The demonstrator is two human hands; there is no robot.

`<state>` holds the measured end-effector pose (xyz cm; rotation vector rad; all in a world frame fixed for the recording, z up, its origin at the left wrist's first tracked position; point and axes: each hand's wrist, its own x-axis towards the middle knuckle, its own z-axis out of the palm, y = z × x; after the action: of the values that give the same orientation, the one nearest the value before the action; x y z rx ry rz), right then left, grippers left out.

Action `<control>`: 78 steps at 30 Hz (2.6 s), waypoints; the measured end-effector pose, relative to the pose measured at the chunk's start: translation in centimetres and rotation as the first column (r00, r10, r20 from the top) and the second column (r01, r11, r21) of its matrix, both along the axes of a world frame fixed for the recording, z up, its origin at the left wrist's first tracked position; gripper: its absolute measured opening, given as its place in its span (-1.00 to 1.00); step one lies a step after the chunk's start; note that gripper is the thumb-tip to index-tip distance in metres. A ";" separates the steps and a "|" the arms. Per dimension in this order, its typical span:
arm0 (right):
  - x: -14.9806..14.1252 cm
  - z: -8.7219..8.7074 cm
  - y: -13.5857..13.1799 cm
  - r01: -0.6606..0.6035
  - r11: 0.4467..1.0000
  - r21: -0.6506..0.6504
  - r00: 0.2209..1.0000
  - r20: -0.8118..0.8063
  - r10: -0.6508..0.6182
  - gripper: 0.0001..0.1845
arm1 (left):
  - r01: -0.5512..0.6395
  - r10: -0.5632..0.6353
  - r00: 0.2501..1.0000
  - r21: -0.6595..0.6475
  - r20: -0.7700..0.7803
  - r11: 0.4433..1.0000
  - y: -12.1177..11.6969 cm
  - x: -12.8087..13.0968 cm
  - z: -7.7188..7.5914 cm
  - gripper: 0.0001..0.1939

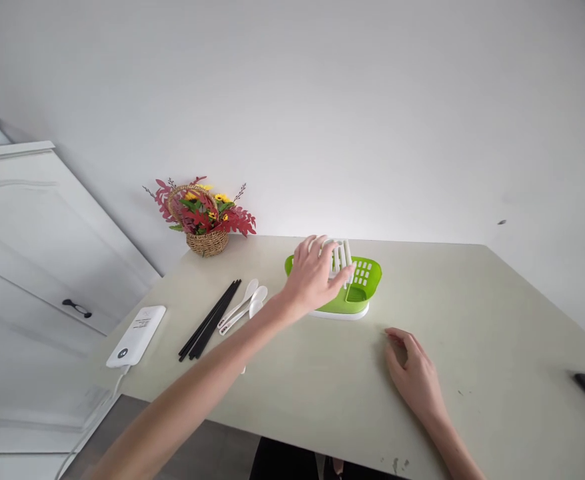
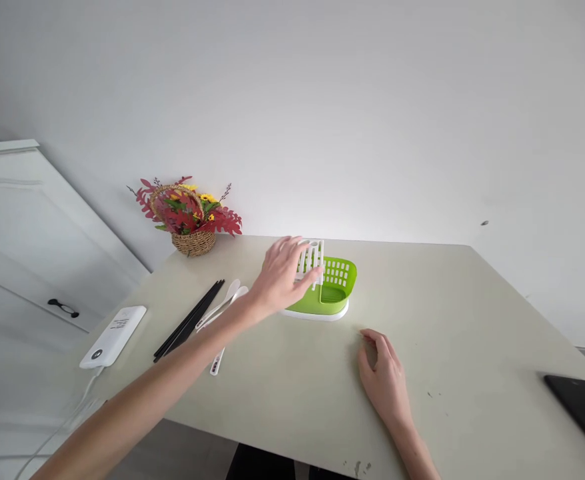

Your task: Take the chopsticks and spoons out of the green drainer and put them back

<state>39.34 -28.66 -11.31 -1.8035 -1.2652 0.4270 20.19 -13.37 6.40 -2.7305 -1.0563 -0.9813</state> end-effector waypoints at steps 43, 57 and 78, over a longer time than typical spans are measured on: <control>-0.2 -0.8 -0.1 0.012 0.998 -0.062 1.000 -0.010 -0.013 -0.62 | -0.379 0.305 0.901 -0.217 -0.309 0.900 12.8 -18.4 2.3 -0.37; -0.2 -0.7 -0.1 0.028 0.996 -0.081 0.999 -0.015 -0.029 -0.61 | -0.147 0.171 0.909 -0.093 0.380 0.985 -3.4 -12.2 -2.3 -0.75; -1.7 1.9 0.1 0.145 0.976 -0.161 0.989 0.034 -0.141 -0.65 | 0.097 0.196 0.949 -0.822 0.246 0.561 -11.0 -8.0 -12.2 -0.63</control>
<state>37.60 -28.60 -9.41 -2.0278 -1.1334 0.4410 12.17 -24.38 -5.81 -3.2375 -2.1327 -1.1391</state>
